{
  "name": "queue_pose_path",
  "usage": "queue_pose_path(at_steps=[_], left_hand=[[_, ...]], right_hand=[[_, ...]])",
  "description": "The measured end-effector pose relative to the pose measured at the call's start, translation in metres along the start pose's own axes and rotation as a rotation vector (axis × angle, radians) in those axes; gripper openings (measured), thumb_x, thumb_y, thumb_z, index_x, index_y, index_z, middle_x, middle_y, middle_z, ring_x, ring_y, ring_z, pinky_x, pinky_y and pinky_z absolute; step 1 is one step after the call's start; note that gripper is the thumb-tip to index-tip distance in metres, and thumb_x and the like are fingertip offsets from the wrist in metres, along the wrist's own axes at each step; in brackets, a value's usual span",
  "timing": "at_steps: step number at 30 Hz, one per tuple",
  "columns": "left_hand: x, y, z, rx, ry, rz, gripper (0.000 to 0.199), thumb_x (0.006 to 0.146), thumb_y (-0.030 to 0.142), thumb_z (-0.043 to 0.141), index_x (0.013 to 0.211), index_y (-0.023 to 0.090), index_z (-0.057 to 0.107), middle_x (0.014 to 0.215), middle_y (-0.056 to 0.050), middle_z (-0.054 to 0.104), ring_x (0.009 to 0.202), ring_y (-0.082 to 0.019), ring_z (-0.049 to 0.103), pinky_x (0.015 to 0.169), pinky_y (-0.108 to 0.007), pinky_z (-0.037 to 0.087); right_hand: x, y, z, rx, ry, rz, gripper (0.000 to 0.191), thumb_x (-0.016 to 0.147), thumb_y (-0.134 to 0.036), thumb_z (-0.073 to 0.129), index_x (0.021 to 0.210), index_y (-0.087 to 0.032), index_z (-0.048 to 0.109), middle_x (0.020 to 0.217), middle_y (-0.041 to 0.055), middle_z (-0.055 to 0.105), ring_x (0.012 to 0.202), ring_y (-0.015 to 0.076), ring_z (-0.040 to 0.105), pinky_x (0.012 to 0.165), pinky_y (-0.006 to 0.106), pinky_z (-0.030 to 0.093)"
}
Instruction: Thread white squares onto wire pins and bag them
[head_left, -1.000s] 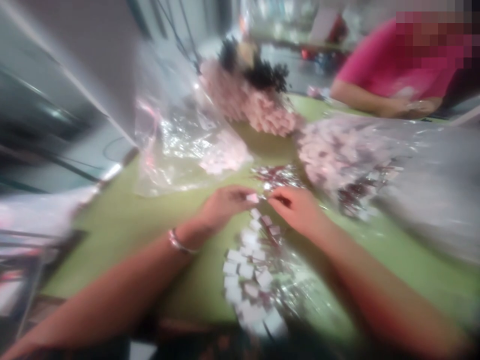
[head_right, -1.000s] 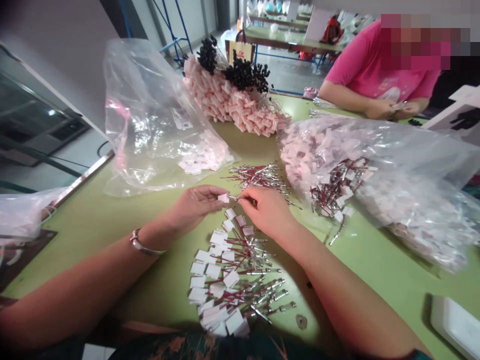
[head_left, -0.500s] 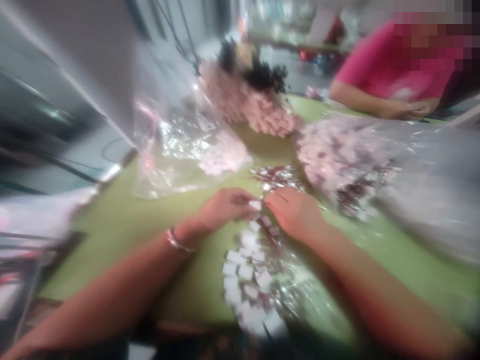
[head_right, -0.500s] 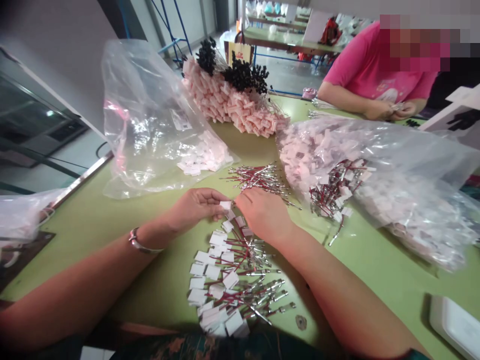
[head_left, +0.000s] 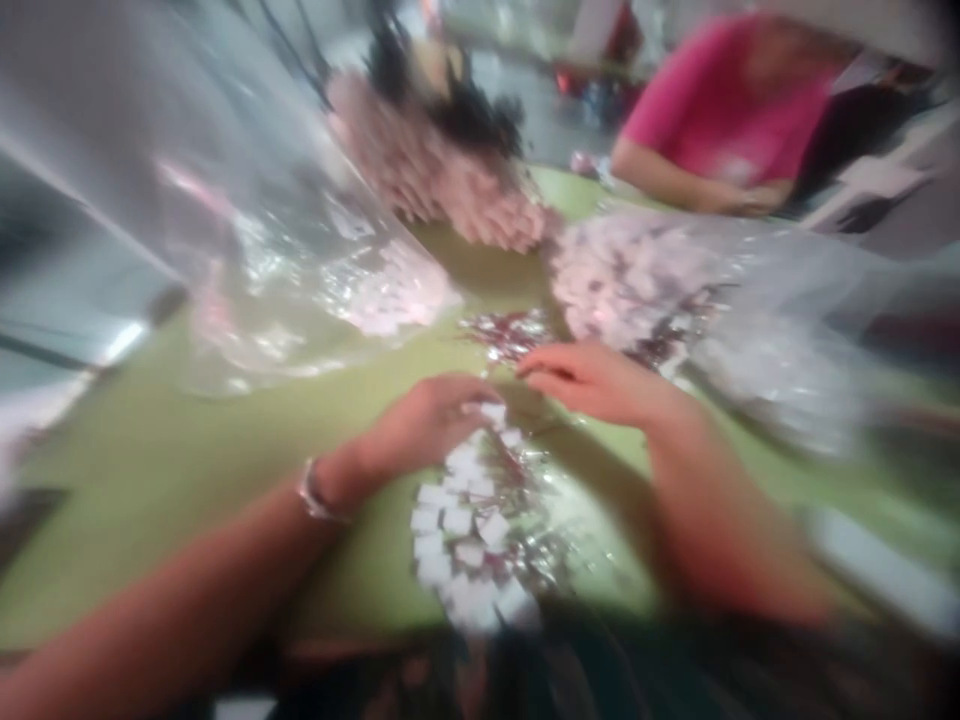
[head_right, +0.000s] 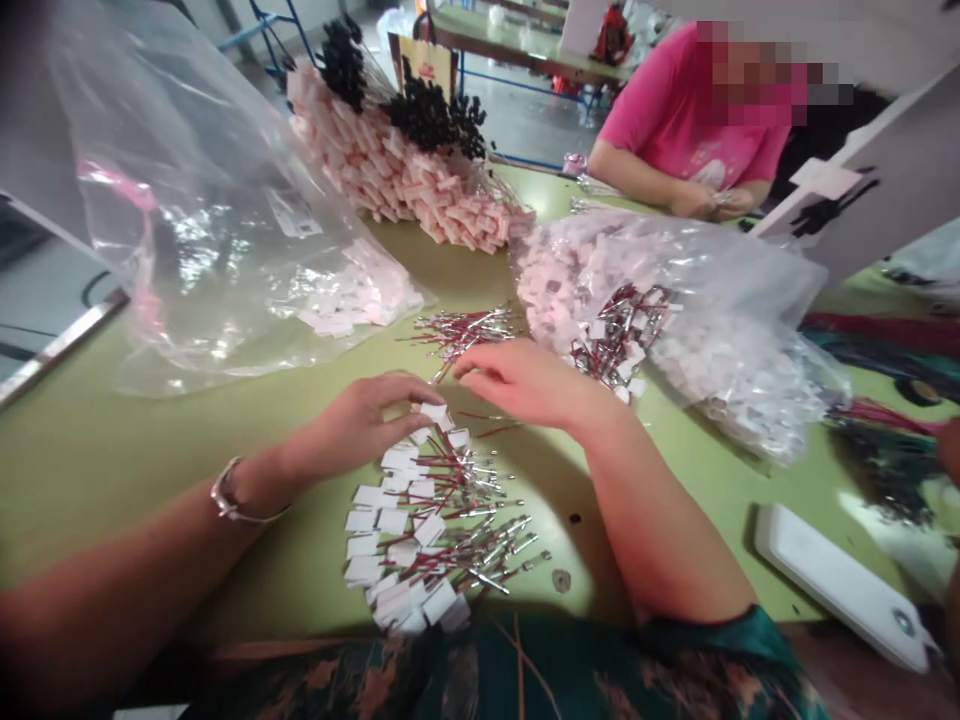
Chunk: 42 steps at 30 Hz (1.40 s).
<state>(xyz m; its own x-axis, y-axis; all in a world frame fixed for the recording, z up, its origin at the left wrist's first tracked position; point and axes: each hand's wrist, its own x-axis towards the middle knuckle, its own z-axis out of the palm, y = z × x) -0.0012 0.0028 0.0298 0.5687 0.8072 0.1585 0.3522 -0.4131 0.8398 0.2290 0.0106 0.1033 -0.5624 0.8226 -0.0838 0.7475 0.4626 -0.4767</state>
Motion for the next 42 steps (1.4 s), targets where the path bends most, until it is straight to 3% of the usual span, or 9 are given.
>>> queue_pose_path(at_steps=[3,10,20,24,28,31,35,39,42], left_hand=[[-0.003,-0.002,0.005,0.144,-0.053,0.130,0.027,0.089,0.028,0.052,0.111,0.024,0.067,0.105,-0.006,0.071,0.095,-0.019,0.064,0.090,-0.035,0.048],[-0.008,0.002,0.004,0.181,-0.206,0.102,0.024,0.090,0.032,0.050,0.105,0.024,0.069,0.103,-0.005,0.070,0.093,-0.020,0.064,0.087,-0.035,0.047],[-0.014,0.024,0.004,-0.052,-0.559,0.100,0.022,0.089,0.031,0.054,0.091,0.024,0.074,0.084,-0.003,0.072,0.072,-0.014,0.064,0.069,-0.025,0.047],[-0.007,0.007,-0.010,-0.053,-0.328,0.001,0.022,0.087,0.035,0.056,0.083,0.021,0.074,0.079,-0.003,0.070,0.070,-0.014,0.062,0.067,-0.026,0.048],[0.002,-0.015,-0.040,0.156,0.173,-0.280,0.024,0.085,0.036,0.055,0.079,0.019,0.071,0.076,-0.003,0.070,0.070,-0.018,0.063,0.064,-0.028,0.048],[0.004,-0.030,-0.062,0.472,0.512,-0.281,0.025,0.086,0.028,0.049,0.089,0.017,0.071,0.093,-0.008,0.071,0.088,-0.024,0.063,0.083,-0.035,0.049],[0.002,-0.052,-0.078,0.733,0.553,-0.282,0.035,0.087,0.017,0.040,0.108,0.010,0.067,0.113,-0.018,0.065,0.108,-0.029,0.057,0.099,-0.043,0.042],[0.000,-0.070,-0.083,0.732,0.544,-0.352,0.039,0.087,0.014,0.039,0.116,0.010,0.063,0.115,-0.017,0.063,0.109,-0.028,0.057,0.099,-0.041,0.043],[0.005,-0.072,-0.081,0.687,0.547,-0.390,0.035,0.086,0.019,0.044,0.115,0.013,0.063,0.111,-0.015,0.062,0.105,-0.026,0.058,0.096,-0.039,0.045]], right_hand=[[-0.005,0.013,-0.007,-0.043,0.033,0.082,0.026,0.091,-0.026,0.045,0.102,-0.023,0.069,0.093,0.0015,0.071,0.077,0.0145,0.060,0.068,0.027,0.041],[0.001,0.004,0.010,-0.116,-0.392,0.054,0.020,0.082,-0.017,0.054,0.072,-0.023,0.070,0.068,0.0000,0.067,0.055,0.0117,0.053,0.053,0.027,0.037],[-0.034,-0.010,0.023,0.028,-0.477,0.008,0.018,0.084,-0.018,0.055,0.087,-0.021,0.073,0.083,0.0019,0.072,0.066,0.0120,0.059,0.060,0.026,0.042],[-0.011,0.006,0.016,-0.060,-0.119,0.031,0.020,0.086,-0.020,0.052,0.087,-0.023,0.073,0.085,0.0021,0.072,0.072,0.0148,0.060,0.066,0.029,0.043],[0.023,0.012,0.030,-0.232,0.098,0.028,0.024,0.087,-0.016,0.049,0.095,-0.023,0.071,0.093,0.0061,0.069,0.080,0.0175,0.059,0.068,0.030,0.042],[0.042,0.016,0.051,-0.413,0.167,-0.072,0.026,0.087,-0.014,0.047,0.100,-0.021,0.068,0.101,0.0096,0.062,0.090,0.0205,0.056,0.065,0.029,0.039],[0.052,0.027,0.064,-0.524,0.194,-0.221,0.025,0.090,-0.014,0.043,0.087,-0.017,0.067,0.099,0.0105,0.060,0.089,0.0208,0.052,0.059,0.029,0.035],[0.048,0.025,0.058,-0.522,0.238,-0.365,0.029,0.091,-0.009,0.038,0.090,-0.015,0.067,0.101,0.0121,0.063,0.092,0.0214,0.052,0.063,0.031,0.038],[0.037,0.010,0.051,-0.508,0.347,-0.326,0.030,0.092,-0.013,0.036,0.090,-0.016,0.066,0.096,0.0115,0.066,0.085,0.0198,0.055,0.063,0.031,0.039]])
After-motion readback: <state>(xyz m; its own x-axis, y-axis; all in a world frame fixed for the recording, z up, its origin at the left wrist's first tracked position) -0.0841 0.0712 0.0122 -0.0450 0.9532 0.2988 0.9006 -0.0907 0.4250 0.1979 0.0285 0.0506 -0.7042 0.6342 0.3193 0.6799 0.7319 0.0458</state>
